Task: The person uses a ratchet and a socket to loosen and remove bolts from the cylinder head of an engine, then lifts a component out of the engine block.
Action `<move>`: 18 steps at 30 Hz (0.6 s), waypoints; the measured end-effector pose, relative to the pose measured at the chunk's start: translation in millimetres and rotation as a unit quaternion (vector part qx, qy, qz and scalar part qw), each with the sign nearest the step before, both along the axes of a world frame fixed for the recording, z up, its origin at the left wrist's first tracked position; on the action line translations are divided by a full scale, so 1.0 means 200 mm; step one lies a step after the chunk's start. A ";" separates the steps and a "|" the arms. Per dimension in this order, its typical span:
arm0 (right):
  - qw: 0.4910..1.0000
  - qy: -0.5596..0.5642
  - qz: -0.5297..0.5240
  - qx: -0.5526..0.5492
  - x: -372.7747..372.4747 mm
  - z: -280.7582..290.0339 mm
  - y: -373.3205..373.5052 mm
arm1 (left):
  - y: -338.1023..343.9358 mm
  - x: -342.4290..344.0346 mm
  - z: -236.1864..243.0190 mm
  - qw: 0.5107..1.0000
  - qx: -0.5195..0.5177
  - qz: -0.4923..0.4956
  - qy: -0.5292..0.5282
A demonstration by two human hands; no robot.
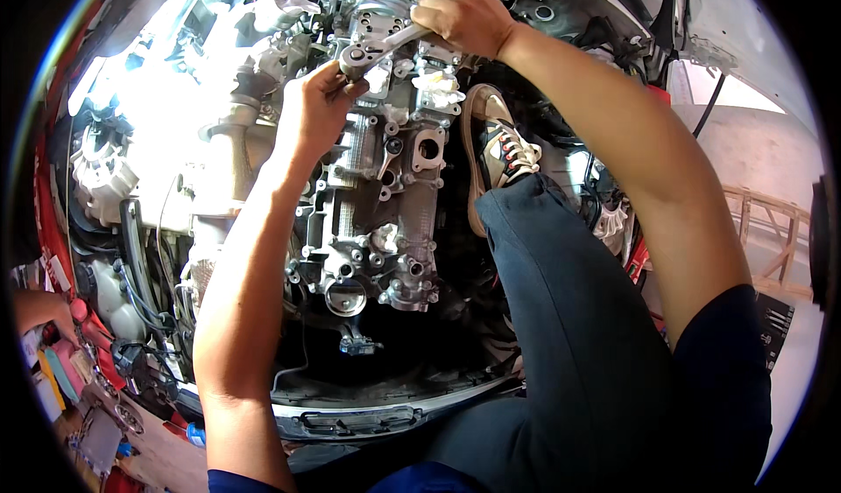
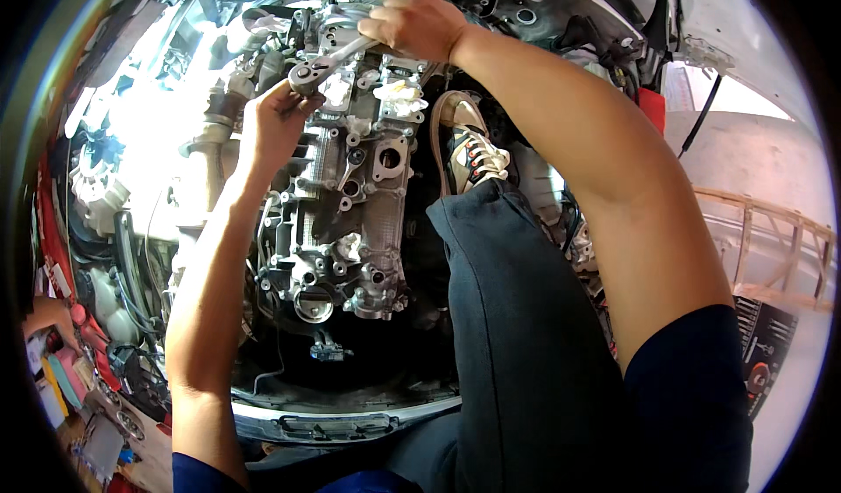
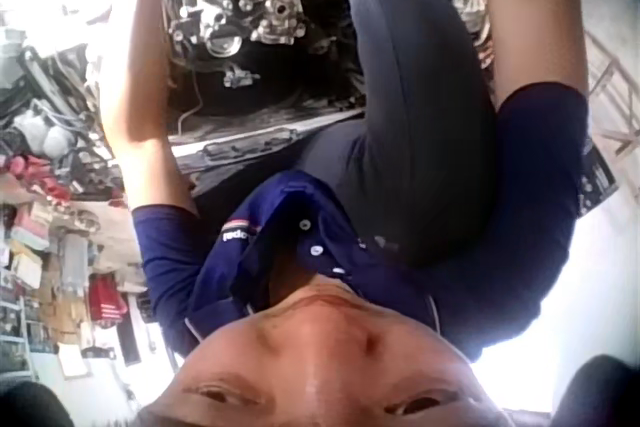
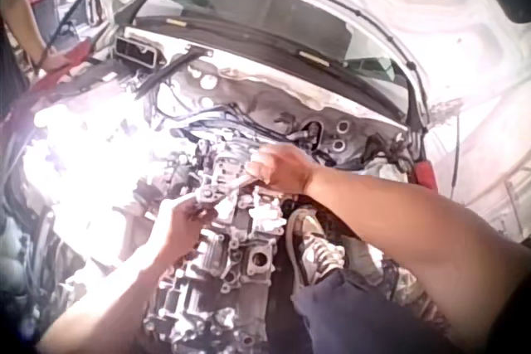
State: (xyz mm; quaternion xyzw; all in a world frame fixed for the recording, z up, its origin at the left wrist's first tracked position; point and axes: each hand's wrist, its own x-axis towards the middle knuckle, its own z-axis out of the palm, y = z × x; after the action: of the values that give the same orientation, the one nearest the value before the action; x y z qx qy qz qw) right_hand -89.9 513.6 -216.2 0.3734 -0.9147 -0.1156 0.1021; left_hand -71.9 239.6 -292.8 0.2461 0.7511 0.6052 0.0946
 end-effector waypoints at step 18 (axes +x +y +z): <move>0.990 -0.021 -0.130 -0.039 -0.13 0.18 -0.22 | 0.01 0.04 0.15 0.997 -0.036 0.039 0.063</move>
State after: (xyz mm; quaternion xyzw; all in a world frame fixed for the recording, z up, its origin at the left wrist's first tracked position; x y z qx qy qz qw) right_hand -116.6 470.1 -180.3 0.2491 -0.9614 -0.0846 0.0808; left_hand -64.4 241.4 -263.5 0.2510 0.7861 0.5640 0.0325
